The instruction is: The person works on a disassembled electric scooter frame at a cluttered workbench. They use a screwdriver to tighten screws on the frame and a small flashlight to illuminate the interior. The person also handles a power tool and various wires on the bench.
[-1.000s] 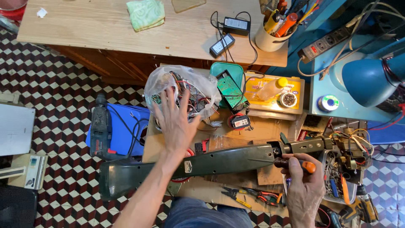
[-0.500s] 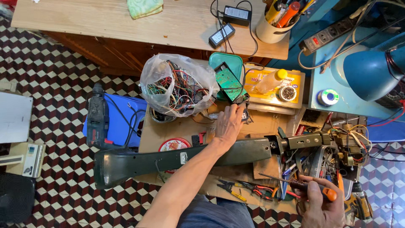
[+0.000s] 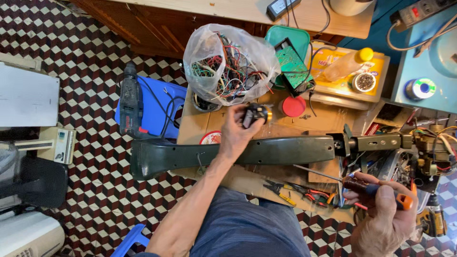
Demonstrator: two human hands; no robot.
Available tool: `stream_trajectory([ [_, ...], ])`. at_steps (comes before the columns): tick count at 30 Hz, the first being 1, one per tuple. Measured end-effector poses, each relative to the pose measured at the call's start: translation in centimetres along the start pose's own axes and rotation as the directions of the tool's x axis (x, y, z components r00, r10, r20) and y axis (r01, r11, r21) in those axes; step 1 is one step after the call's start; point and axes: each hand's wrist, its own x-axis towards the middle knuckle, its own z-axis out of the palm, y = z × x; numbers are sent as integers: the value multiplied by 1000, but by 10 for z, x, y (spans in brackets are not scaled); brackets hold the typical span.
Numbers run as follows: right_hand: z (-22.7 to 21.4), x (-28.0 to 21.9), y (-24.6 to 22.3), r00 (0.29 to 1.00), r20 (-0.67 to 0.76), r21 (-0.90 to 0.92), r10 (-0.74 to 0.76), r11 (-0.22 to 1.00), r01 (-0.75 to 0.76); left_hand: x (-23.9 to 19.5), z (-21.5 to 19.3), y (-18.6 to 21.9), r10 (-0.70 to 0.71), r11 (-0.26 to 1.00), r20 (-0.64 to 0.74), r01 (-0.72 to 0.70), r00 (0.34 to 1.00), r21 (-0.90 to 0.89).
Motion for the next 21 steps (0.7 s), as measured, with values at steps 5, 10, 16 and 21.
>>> stream_trajectory([
  [5,56,-19,-12,991,122,-174,-54,982,75,-16,-78,27,-139,966,-46,146,989,213],
  [10,101,-26,-8,989,150,-255,5,966,34,-27,-74,40,-55,936,210,-23,976,351],
  [16,115,-33,-8,981,179,-410,-70,901,140,-39,-58,62,107,906,282,-210,953,366],
  [21,122,-33,-6,988,149,-411,33,911,31,-44,-63,95,213,886,282,-306,936,348],
])
